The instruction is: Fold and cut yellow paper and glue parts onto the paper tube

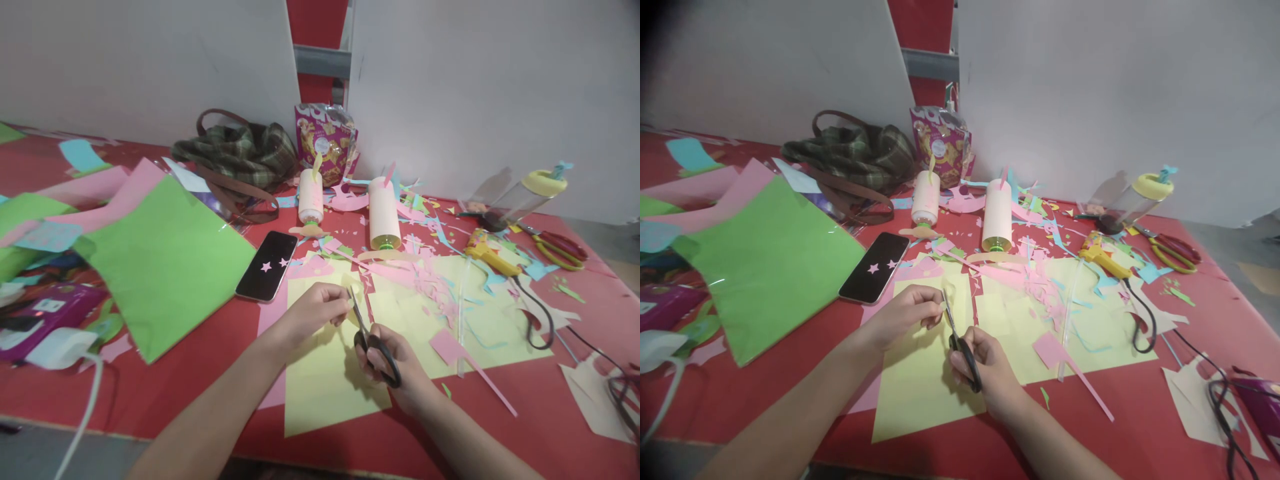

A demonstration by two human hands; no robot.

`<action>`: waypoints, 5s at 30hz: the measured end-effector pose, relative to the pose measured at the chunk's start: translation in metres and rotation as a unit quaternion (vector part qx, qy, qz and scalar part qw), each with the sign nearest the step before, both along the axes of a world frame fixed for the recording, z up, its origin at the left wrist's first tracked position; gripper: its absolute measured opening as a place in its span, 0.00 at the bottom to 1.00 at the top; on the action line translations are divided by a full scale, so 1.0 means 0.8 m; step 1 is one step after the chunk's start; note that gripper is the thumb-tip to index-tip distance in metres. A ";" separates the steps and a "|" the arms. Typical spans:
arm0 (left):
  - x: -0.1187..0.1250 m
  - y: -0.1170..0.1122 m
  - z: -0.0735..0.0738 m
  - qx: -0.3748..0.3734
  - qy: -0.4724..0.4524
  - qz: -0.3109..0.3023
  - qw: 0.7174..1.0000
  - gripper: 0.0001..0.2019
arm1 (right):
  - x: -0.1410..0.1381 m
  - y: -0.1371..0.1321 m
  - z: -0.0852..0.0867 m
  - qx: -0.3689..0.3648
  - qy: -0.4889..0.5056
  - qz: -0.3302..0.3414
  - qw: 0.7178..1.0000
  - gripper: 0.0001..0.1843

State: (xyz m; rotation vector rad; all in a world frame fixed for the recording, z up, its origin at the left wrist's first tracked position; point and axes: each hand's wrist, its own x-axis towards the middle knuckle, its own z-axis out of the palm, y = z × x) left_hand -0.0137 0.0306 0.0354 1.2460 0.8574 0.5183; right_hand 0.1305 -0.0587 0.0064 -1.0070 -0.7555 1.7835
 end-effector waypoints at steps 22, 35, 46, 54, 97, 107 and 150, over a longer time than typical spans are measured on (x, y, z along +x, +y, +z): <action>-0.005 0.005 0.006 -0.098 -0.054 -0.042 0.993 0.09 | 0.022 0.006 0.004 0.002 0.000 0.079 0.997 0.21; -0.007 0.007 0.003 -0.130 -0.067 -0.074 0.986 0.09 | 0.034 0.011 0.003 0.005 -0.028 0.120 0.992 0.21; -0.007 0.007 0.000 -0.141 -0.052 -0.103 0.983 0.11 | 0.048 0.018 0.006 -0.001 -0.032 0.176 0.984 0.22; -0.007 0.008 0.000 -0.150 -0.022 -0.127 0.980 0.08 | 0.057 0.023 0.014 0.009 -0.029 0.220 0.975 0.22; -0.006 0.020 -0.023 0.339 0.365 0.075 0.864 0.10 | 0.075 0.033 0.007 0.025 -0.140 0.071 0.987 0.18; -0.010 0.033 -0.044 0.460 0.496 0.035 0.736 0.11 | 0.071 0.032 0.013 0.040 -0.175 0.071 0.981 0.17; -0.010 0.034 -0.048 0.490 0.477 0.113 0.721 0.13 | 0.071 0.033 0.007 0.057 -0.145 -0.020 0.988 0.18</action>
